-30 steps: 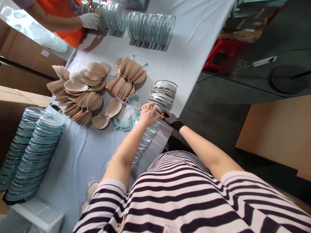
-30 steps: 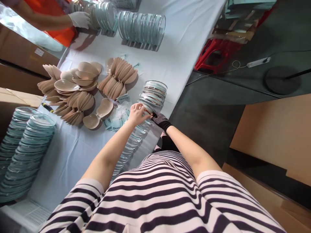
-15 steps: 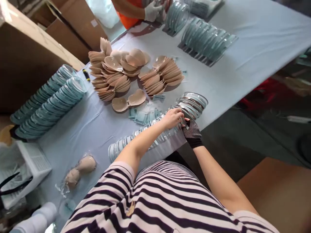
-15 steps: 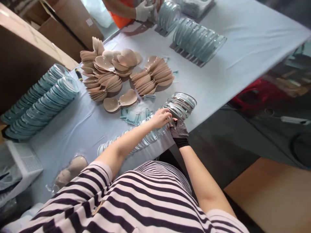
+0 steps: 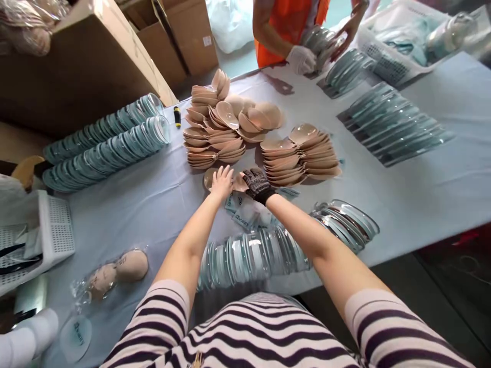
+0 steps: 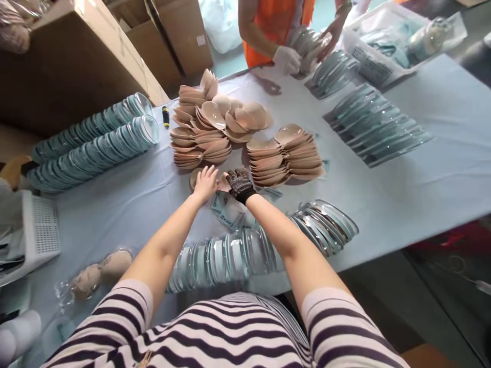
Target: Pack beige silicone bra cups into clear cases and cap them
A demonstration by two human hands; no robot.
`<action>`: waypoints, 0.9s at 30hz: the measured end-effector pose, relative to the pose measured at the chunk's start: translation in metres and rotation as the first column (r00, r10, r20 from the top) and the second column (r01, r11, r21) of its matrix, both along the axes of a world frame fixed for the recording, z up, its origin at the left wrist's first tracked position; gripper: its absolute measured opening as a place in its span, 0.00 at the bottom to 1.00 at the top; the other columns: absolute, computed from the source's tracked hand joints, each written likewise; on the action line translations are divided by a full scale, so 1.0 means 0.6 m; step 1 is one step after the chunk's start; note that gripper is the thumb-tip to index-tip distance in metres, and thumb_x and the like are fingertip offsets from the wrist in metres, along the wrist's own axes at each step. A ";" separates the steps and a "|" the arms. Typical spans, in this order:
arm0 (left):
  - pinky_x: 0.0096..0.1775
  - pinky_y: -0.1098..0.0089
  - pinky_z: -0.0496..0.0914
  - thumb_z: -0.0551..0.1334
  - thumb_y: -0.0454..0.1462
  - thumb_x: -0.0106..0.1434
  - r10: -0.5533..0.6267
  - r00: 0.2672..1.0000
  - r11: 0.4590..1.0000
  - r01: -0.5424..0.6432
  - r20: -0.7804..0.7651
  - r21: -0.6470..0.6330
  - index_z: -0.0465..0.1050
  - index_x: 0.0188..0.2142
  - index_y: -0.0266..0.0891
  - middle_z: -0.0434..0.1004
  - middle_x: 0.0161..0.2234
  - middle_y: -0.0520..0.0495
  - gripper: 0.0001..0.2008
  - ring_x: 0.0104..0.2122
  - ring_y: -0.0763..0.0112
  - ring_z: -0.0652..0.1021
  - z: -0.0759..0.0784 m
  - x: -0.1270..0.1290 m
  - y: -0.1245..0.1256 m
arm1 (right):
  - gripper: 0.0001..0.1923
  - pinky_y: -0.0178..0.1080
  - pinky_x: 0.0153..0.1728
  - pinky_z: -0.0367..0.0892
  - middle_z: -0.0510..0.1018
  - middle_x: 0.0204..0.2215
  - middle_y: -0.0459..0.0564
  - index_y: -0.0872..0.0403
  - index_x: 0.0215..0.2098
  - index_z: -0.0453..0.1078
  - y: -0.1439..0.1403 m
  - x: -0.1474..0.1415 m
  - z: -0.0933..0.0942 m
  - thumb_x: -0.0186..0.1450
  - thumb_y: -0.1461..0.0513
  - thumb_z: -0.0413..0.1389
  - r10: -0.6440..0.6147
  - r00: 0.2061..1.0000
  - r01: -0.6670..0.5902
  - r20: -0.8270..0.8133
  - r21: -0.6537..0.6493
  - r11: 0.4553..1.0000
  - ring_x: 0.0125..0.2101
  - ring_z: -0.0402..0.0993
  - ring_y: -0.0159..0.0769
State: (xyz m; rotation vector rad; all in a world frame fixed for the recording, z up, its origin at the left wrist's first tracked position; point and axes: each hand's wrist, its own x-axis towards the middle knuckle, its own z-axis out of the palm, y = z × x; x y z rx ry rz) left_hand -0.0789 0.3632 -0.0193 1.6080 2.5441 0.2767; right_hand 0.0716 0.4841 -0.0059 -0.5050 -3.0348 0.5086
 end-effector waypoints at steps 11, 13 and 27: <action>0.60 0.48 0.59 0.57 0.34 0.62 -0.192 0.971 0.958 0.217 0.142 -0.186 0.79 0.31 0.45 0.81 0.33 0.46 0.11 0.37 0.60 0.80 0.096 -0.018 -0.032 | 0.13 0.37 0.40 0.65 0.82 0.42 0.53 0.52 0.43 0.76 0.006 -0.097 0.024 0.65 0.60 0.52 0.269 0.941 -0.212 0.206 -0.261 0.942 0.39 0.76 0.41; 0.50 0.59 0.68 0.57 0.38 0.62 -0.157 0.947 0.961 0.211 0.279 -0.177 0.79 0.30 0.46 0.81 0.32 0.48 0.11 0.35 0.61 0.79 0.161 -0.001 -0.064 | 0.13 0.34 0.36 0.63 0.83 0.39 0.50 0.52 0.44 0.76 -0.003 -0.069 0.072 0.63 0.63 0.53 0.376 0.923 -0.327 0.087 -0.340 0.882 0.35 0.74 0.36; 0.29 0.71 0.63 0.61 0.40 0.54 -0.021 0.540 0.939 0.300 0.841 -0.169 0.79 0.28 0.38 0.74 0.24 0.54 0.09 0.29 0.70 0.73 0.245 0.238 -0.242 | 0.13 0.31 0.29 0.62 0.80 0.30 0.46 0.56 0.37 0.77 -0.177 0.218 0.180 0.65 0.57 0.53 0.500 0.859 -0.291 0.115 -0.693 0.660 0.29 0.69 0.31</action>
